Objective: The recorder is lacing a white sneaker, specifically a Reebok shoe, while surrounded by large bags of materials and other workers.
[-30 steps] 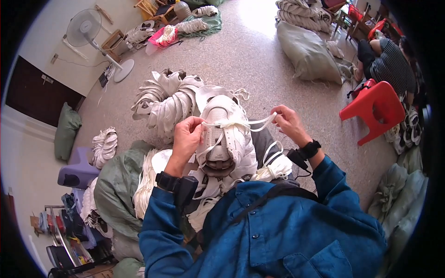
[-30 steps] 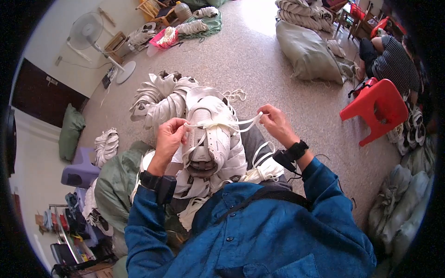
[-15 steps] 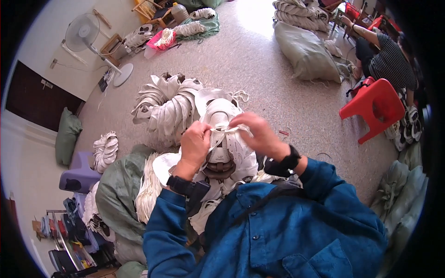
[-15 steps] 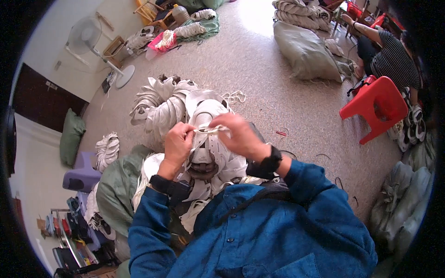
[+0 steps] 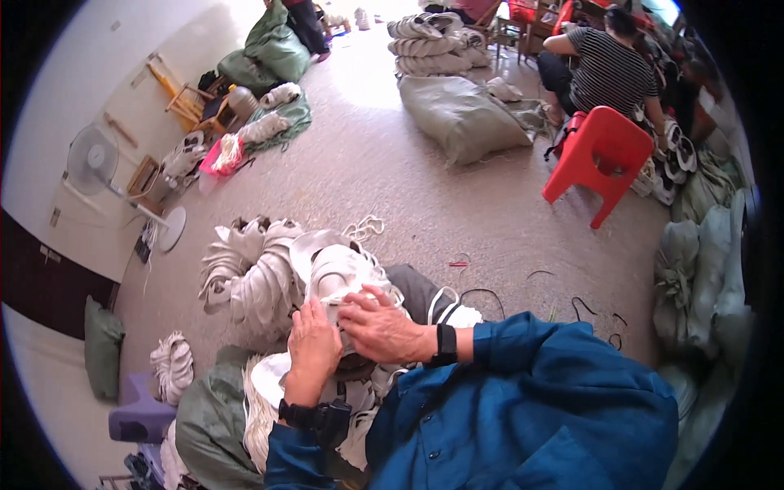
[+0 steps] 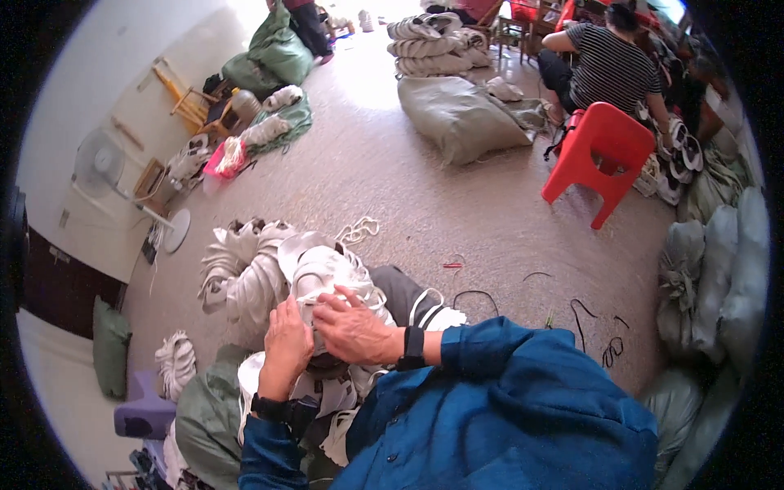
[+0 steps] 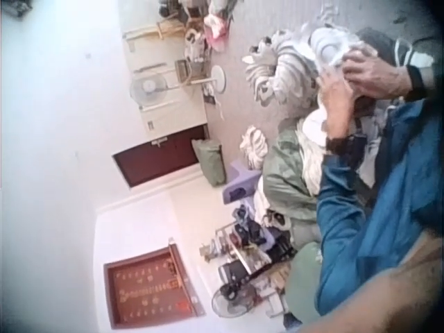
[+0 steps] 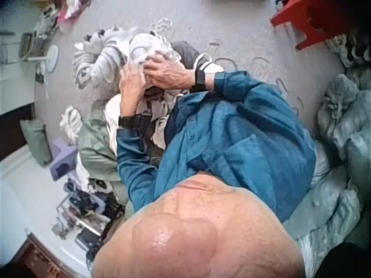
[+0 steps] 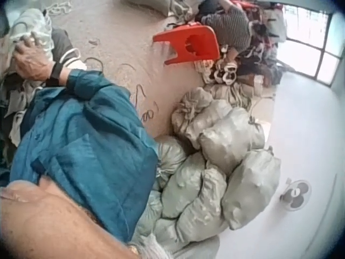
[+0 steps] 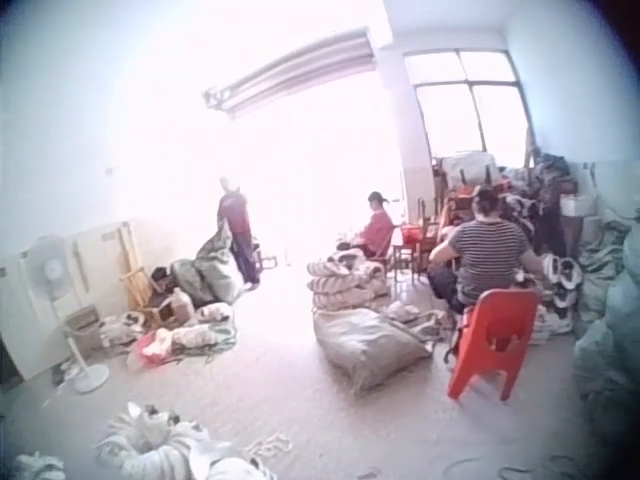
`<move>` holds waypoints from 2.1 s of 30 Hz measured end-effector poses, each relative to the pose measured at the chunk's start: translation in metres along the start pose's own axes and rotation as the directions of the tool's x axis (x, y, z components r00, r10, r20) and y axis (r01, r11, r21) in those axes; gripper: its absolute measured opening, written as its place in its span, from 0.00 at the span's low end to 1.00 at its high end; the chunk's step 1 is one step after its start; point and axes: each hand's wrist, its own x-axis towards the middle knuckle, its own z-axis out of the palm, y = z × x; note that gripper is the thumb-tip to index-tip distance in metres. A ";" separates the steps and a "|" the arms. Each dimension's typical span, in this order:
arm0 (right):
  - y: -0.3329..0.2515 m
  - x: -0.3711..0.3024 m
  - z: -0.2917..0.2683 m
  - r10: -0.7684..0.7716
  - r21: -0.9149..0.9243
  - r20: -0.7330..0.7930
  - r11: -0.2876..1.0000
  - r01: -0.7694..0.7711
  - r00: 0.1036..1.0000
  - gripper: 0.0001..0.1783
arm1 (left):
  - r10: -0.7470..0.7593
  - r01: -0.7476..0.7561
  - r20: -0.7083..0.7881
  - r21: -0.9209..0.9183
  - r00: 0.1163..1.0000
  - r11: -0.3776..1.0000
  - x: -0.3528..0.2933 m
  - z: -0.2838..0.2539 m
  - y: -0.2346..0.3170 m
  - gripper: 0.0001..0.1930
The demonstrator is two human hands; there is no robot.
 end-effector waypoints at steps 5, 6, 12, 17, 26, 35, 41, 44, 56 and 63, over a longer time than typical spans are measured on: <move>0.000 -0.006 0.004 0.038 0.038 -0.001 0.999 -0.038 0.999 0.20 | -0.040 0.023 0.097 0.168 0.995 0.985 0.014 0.002 0.009 0.31; 0.000 -0.007 0.004 0.030 0.043 -0.008 0.999 -0.030 1.000 0.20 | -0.035 -0.002 0.140 0.250 0.990 0.968 0.016 0.001 0.009 0.30; 0.001 -0.007 0.009 0.016 0.045 -0.013 0.999 -0.016 1.000 0.21 | 0.009 -0.088 0.212 0.370 0.977 0.925 0.036 -0.006 0.003 0.09; 0.006 -0.012 0.010 -0.008 0.053 -0.082 0.999 0.012 0.997 0.18 | 0.096 -0.141 0.162 0.297 0.982 0.944 0.033 -0.006 -0.005 0.06; -0.003 -0.002 -0.004 -0.036 -0.001 -0.029 0.999 0.036 0.999 0.21 | 0.092 -0.111 0.101 0.195 0.991 0.975 0.024 -0.008 -0.014 0.08; 0.007 0.019 0.005 0.020 0.052 -0.019 0.998 -0.019 1.000 0.11 | 0.073 -0.077 -0.049 -0.093 0.996 0.993 0.020 -0.008 -0.019 0.08; 0.012 0.031 0.019 0.051 0.027 0.009 0.998 -0.051 0.999 0.11 | 0.053 -0.067 -0.050 -0.360 0.997 0.930 0.016 -0.009 -0.024 0.07; 0.021 0.041 0.021 -0.053 -0.104 0.089 0.993 0.062 0.995 0.07 | 0.123 -0.136 -0.057 -0.409 0.991 0.902 0.015 -0.004 -0.036 0.07; -0.031 0.018 -0.044 -0.223 0.325 0.445 0.943 0.075 0.867 0.10 | -0.156 0.072 -0.075 -0.643 0.985 0.763 0.005 0.003 -0.022 0.10; -0.056 0.024 -0.070 -0.372 0.457 -0.047 0.817 0.351 0.927 0.11 | -0.192 0.068 -0.141 -0.606 0.971 0.793 0.001 0.003 -0.011 0.09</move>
